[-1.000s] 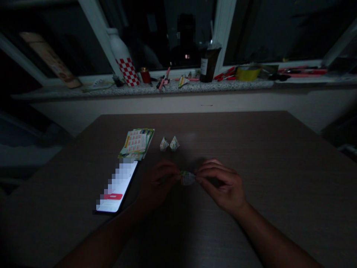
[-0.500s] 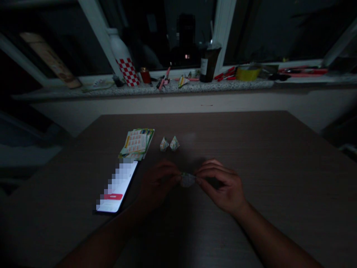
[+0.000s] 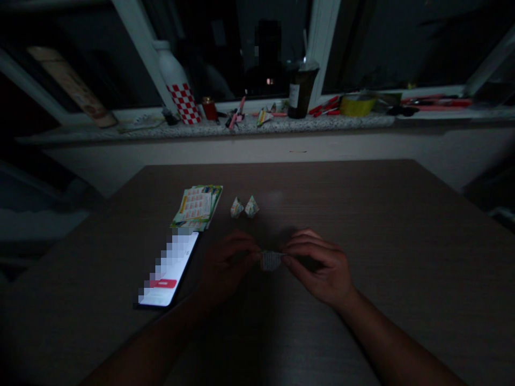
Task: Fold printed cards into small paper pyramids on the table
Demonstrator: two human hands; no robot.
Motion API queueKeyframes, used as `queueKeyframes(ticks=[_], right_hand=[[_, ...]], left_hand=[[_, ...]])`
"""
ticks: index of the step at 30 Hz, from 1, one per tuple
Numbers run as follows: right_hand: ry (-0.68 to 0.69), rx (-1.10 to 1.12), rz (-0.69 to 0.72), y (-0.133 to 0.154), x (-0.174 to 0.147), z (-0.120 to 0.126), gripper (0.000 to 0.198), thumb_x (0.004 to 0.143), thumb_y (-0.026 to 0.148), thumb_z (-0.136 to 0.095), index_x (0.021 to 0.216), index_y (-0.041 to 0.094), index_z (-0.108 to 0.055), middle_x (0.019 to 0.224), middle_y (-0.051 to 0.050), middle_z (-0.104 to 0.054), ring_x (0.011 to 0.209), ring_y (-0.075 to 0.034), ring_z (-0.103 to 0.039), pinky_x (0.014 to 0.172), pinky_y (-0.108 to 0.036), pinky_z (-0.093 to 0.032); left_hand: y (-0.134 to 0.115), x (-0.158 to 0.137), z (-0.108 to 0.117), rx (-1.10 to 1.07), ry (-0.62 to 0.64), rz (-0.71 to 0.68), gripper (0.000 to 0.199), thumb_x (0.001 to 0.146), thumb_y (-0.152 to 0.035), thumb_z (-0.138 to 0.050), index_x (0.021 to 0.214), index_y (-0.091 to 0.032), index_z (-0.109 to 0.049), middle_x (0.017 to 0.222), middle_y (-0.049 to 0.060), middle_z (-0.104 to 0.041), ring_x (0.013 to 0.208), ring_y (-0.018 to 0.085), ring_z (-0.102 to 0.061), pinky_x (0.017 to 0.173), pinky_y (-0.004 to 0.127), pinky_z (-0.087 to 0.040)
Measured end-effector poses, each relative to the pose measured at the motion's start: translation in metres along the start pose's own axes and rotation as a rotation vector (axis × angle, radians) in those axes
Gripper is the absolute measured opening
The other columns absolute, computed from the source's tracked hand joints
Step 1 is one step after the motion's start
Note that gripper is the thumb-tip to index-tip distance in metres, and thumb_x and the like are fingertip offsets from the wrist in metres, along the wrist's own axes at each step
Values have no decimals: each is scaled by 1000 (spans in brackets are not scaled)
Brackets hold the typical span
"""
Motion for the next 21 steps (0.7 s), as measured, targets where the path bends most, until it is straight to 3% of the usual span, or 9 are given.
queueKeyframes(ticks=[11,21], right_hand=[[-1,-29,-43,1,-1,-1,13,77,11,-63,83,22,-68,74,-5,-69,74,-21,-65,68,-38,-53],[-1,-5,-22,-2,-2,-2,20,76,6,-64,88,22,-69,79,-5,-70,78,-22,-65,72,-39,-53]], left_hand=[[0,0,-1,14,20,28,9,83,-26,-60,82,-19,-66,84,3,-63,79,15,-59,72,28,-48],[0,0,0,-29,-4,40,3,80,-19,-63,78,-18,-65,83,2,-62,78,13,-58,72,26,-46]])
Point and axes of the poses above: each hand's wrist, its own x-axis towards the middle knuckle, its own z-axis out of the back of the hand, y = z × x, the point moved 1 cm from there along x, towards the middle knuckle
